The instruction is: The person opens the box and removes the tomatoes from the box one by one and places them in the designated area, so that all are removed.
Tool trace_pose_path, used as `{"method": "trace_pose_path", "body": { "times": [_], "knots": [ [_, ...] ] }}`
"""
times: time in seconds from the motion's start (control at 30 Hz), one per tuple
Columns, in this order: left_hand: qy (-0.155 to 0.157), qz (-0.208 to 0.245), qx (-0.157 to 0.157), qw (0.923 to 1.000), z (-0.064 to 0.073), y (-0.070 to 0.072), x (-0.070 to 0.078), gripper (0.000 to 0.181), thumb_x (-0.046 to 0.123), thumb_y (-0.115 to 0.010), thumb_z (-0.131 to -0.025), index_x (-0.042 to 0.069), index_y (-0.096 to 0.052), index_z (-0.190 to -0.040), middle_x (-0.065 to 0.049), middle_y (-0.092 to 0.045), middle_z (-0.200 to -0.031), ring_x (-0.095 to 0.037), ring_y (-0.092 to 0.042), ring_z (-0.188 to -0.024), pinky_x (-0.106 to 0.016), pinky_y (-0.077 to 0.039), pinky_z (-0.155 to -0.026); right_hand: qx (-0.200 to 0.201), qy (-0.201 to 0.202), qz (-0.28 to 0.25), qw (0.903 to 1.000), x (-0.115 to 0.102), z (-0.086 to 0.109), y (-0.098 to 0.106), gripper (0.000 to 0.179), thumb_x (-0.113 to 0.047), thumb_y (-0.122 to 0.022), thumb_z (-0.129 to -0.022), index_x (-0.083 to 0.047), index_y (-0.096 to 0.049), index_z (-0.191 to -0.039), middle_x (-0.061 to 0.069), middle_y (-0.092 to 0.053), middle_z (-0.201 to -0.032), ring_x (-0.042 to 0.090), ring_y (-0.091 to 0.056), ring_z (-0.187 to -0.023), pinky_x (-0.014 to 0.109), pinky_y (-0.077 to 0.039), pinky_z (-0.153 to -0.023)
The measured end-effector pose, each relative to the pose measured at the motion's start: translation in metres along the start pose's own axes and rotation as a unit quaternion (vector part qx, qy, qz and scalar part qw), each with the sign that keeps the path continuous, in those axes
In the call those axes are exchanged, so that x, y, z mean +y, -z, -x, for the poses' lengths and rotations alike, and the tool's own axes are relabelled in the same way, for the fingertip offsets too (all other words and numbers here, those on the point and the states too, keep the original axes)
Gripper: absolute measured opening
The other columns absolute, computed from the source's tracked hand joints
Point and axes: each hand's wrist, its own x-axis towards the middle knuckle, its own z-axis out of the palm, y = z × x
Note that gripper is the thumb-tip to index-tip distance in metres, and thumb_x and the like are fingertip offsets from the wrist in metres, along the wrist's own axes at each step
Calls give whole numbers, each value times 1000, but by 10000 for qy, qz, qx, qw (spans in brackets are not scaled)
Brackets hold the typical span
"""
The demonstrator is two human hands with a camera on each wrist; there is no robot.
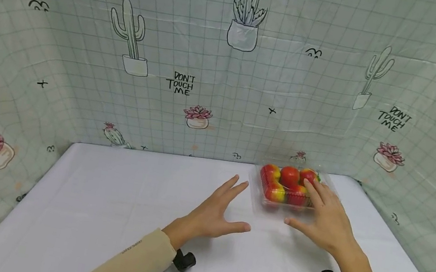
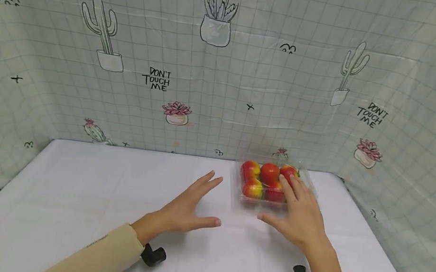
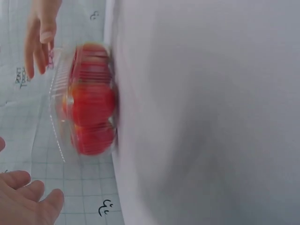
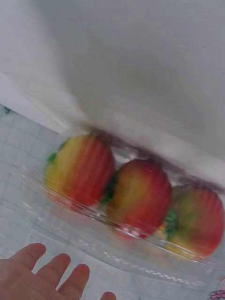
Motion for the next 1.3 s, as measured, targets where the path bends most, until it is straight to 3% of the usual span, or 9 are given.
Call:
{"method": "trace_pose_path", "body": {
  "times": [0.2, 0.67, 0.9, 1.1, 1.3],
  "knots": [
    [273, 414, 94, 9987, -16, -9, -1, 89, 59, -69, -78, 41, -21, -150, 12, -6, -159, -19, -19, -144, -57, -33, -107, -75, -236, -106, 9996, 14, -1, 3, 108, -65, -74, -69, -13, -27, -151, 25, -33, -147, 47, -29, -132, 67, -29, -101],
    [412, 879, 144, 9952, -50, -29, -3, 87, 44, -77, -78, 31, -30, -150, 2, -14, -159, -23, -22, -143, -56, -33, -107, -220, -656, -361, 9969, 43, -2, 6, 104, -58, -74, -73, -11, -25, -152, 26, -27, -150, 49, -27, -133, 70, -27, -99],
    [501, 971, 207, 9938, -66, -38, 2, 86, 42, -77, -78, 35, -30, -150, -2, -17, -159, -24, -23, -142, -55, -34, -107, -547, -1019, -685, 9909, 54, -2, 7, 104, -56, -73, -76, -15, -18, -154, 26, -20, -153, 50, -22, -135, 75, -25, -96],
    [508, 1198, 194, 9913, -78, -48, 5, 85, 40, -78, -79, 31, -32, -149, -1, -17, -158, -22, -21, -143, -55, -32, -109, -930, -1399, -989, 9808, 61, -3, 7, 106, -58, -71, -77, -15, -13, -155, 26, -10, -155, 51, -15, -137, 78, -23, -94],
    [553, 1073, 242, 9924, -84, -54, 4, 85, 37, -78, -78, 28, -33, -150, -2, -18, -158, -22, -22, -143, -50, -32, -110, -1038, -1496, -1042, 9777, 66, -5, 5, 107, -59, -71, -76, -15, -14, -154, 28, -17, -153, 51, -19, -136, 76, -23, -96]
  ]
}}
